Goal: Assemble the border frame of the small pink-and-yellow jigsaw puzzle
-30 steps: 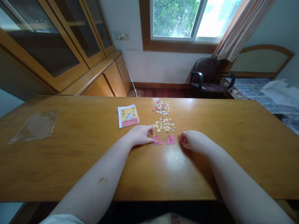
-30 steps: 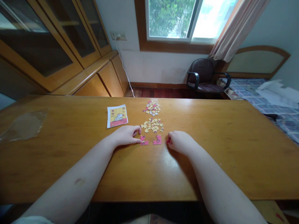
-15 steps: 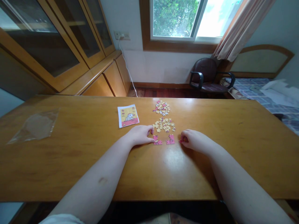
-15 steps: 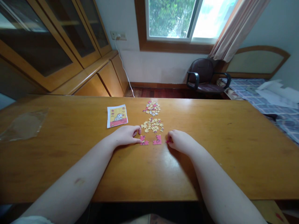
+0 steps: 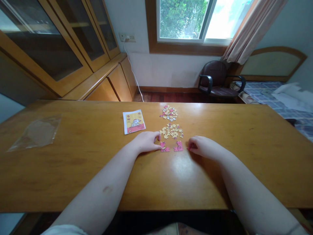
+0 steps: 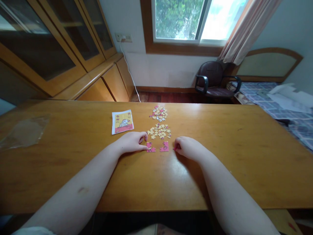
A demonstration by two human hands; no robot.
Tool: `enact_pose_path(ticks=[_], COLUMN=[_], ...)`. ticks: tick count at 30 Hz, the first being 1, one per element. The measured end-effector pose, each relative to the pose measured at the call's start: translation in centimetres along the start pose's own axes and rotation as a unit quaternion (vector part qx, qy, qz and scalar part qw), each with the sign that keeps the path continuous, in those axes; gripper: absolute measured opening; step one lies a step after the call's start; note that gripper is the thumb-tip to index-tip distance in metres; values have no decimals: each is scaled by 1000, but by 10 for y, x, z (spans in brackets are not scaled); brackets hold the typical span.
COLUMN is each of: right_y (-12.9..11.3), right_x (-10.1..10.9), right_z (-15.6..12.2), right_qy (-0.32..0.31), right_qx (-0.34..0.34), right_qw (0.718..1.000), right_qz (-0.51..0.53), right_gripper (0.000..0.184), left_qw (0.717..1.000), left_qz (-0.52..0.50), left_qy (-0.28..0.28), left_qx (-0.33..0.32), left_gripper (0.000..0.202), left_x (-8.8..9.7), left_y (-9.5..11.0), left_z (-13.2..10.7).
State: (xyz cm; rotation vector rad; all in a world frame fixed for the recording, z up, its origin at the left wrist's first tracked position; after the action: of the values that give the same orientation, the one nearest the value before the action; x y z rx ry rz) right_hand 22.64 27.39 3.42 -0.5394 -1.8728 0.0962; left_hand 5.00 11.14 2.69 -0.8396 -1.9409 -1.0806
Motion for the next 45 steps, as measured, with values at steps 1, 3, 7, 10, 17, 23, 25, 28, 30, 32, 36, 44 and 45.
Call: enact_pose_path(ticks=[1, 3, 7, 10, 17, 23, 25, 28, 30, 32, 36, 44, 45], right_y=[0, 0, -4, -15, -37, -45, -45, -47, -48, -49, -50, -52, -52], right_x=[0, 1, 4, 3, -19, -26, -26, -27, -29, -30, -31, -30, -30], right_z=[0, 1, 2, 3, 15, 19, 20, 20, 21, 22, 22, 21, 21], right_qy=[-2, 3, 49, 104, 147, 184, 189, 190, 184, 179, 185, 197, 195], right_qx=[7, 13, 35, 79, 157, 206, 200, 206, 216, 224, 233, 223, 222], right_qw=[1000, 1000, 996, 986, 971, 958, 959, 958, 957, 956, 953, 954, 954], right_qz=[1, 9, 65, 105, 105, 79, 74, 61, 58, 58, 56, 46, 44], right_gripper=[11, 10, 12, 16, 14, 9, 8, 9, 10, 10, 11, 10, 10], left_qw=[1000, 1000, 1000, 1000, 1000, 1000, 1000, 1000, 1000, 1000, 1000, 1000, 1000], left_qz=[0, -1, 5, 6, 7, 7, 7, 9, 9, 9, 10, 8, 8], left_qy=[1, 1, 0, -2, 2, 4, 5, 8, 8, 8, 8, 10, 10], left_qx=[0, -1, 0, 1, 2, -2, -2, -2, -5, -7, -4, -6, -5], left_gripper=[38, 39, 40, 41, 42, 42, 41, 41, 41, 42, 42, 41, 41], left_x=[0, -1, -1, -1, -1, -1, 0, 0, 0, 0, -1, -1, -1], left_y=[0, -1, -1, -2, -1, 0, 0, 0, 0, 0, -1, -1, -1], left_z=[0, 1, 1, 1, 1, 1, 0, 0, 0, 0, 1, 1, 1])
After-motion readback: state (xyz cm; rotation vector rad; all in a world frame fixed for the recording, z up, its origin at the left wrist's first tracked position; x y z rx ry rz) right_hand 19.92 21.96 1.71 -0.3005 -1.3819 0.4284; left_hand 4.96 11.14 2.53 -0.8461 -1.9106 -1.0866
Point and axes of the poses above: each hand's wrist, its own z-axis towards the middle knuckle, its own x-axis out of the back of the hand, y = z × x, the point moved 5 cm from there along z, towards the middle knuckle, and after that the axes turned 6 degrees about -y, right-handed, at the moved point
